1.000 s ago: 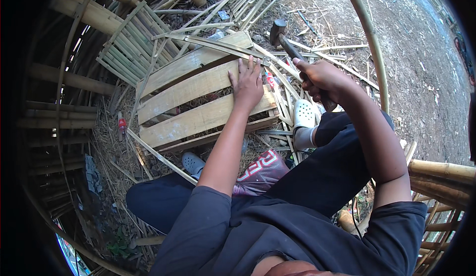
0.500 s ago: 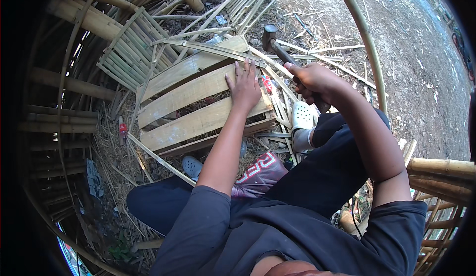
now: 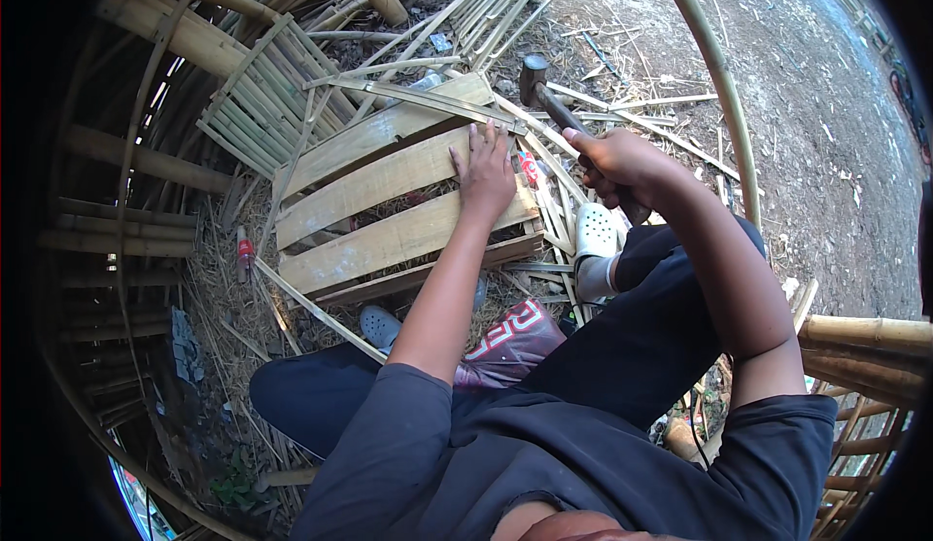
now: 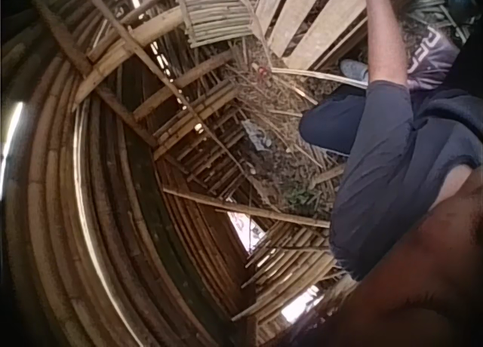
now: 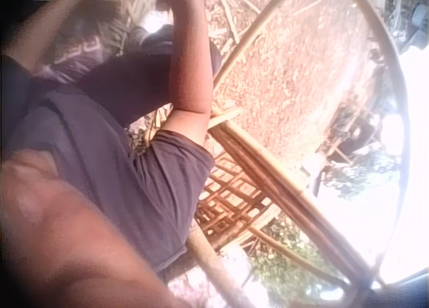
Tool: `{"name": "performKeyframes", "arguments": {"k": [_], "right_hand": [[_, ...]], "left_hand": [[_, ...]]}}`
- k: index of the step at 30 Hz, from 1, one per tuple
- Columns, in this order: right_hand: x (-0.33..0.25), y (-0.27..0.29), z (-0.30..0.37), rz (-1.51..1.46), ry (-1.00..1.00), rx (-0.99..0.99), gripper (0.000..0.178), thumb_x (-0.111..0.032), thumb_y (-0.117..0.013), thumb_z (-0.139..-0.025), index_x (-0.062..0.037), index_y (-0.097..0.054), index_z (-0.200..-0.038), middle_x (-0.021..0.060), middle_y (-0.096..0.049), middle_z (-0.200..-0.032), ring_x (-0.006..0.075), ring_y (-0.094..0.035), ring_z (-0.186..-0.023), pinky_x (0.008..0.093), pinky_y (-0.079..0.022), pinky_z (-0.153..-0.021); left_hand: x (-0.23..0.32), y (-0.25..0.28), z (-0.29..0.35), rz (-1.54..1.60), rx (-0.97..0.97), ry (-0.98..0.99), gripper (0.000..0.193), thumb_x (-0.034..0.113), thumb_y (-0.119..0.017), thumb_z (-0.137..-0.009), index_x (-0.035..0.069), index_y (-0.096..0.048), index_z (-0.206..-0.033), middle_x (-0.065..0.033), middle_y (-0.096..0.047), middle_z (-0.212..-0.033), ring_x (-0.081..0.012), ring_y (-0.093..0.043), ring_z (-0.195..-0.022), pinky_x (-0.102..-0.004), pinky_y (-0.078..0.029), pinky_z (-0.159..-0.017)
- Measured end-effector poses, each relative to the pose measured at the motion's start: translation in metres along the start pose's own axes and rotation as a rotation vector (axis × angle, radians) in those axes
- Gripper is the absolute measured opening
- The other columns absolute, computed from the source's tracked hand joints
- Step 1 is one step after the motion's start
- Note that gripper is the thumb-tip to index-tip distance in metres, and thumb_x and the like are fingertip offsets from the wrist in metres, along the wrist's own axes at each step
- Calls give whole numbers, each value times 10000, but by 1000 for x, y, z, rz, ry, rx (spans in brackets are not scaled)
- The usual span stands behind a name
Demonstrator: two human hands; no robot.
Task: The person retrieves nails from a plastic bag, arranges bamboo strips across a wooden structure, and hammers the nails into the bamboo using a hammer.
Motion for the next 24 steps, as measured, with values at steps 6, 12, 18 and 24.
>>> {"name": "performKeyframes", "arguments": {"k": [6,12,18,24], "right_hand": [[1,-2,-1,4,19,-5,536,-507,-624,-996,-16,-537,-799,43,-504,-654,119,-438,-437,310,-390,-394],[-1,-2,0,25,25,5,531,-505,-624,-995,-12,-554,-810,44,-513,-648,120,-444,-435,312,-395,-395],[-1,-4,-3,35,33,-18,543,-508,-609,-1002,-10,-558,-792,24,-492,-600,120,-440,-428,319,-398,-397],[-2,-2,-3,82,25,14,549,-506,-586,-1014,-14,-547,-774,18,-483,-583,126,-443,-423,330,-400,-395]], "left_hand": [[-1,-1,-1,-3,-8,-9,573,184,-495,-994,118,-384,-1552,-103,-285,-1663,-357,-185,-1554,-661,-74,-1216],[3,1,-2,9,4,-16,568,152,-481,-994,102,-350,-1544,-128,-280,-1658,-351,-185,-1554,-643,-86,-1224],[0,-3,-6,33,-47,-31,580,164,-482,-999,110,-315,-1552,-102,-271,-1661,-337,-190,-1554,-644,-95,-1225],[-1,1,-6,-56,-91,-78,585,230,-483,-1006,126,-315,-1557,-84,-264,-1659,-324,-215,-1547,-666,-72,-1220]]}}
Point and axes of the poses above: each hand's wrist, its own z-axis away from the middle knuckle, its own y-axis out of the back of the hand, x = y × z, the point moved 8 cm from there along -z, towards the middle knuckle
